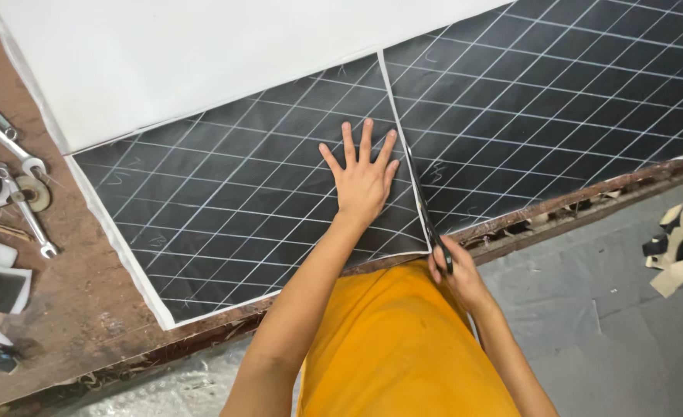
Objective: The person cuts sections of quilted upholstery material using shears, then handles a roll of foam and begins peeling the backing off one of the cut panels.
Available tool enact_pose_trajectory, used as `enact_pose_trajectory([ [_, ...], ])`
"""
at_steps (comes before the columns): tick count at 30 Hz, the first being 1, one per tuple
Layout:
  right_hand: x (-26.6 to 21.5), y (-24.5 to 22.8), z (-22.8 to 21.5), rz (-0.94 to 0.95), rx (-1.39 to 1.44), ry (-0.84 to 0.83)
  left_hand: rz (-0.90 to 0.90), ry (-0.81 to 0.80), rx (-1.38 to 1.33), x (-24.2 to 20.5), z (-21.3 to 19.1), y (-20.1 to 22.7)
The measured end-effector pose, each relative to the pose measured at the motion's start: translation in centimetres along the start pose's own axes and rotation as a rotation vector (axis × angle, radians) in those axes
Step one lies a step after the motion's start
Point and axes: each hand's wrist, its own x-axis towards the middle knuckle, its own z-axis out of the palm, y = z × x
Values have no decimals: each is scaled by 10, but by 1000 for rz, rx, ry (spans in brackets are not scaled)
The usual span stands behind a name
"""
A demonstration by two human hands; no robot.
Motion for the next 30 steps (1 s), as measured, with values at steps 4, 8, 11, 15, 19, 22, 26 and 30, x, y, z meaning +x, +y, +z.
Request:
enact_pose_trajectory([
  [4,9,-11,7,16,-68,46,-14,-13,-22,3,-1,-1],
  [8,6,-21,11,64,-16,56,-1,-10,-45,4,-1,-6],
  [11,26,-18,9,31,54,40,-4,-22,-25,0,0,-4],
  [15,25,-28,16,97,-158,113,1,-42,11,6,0,-6],
  [19,35,-53,25,115,-81,84,-6,-73,17,3,-4,-5],
  [22,53,-61,28,39,-123,54,3,-53,15,3,-4,-7],
  [26,70,-73,36,41,-223,103,10,-48,16,7,-7,-6],
  [30,84,-84,41,3,-191,93,6,-62,15,10,-4,-9],
])
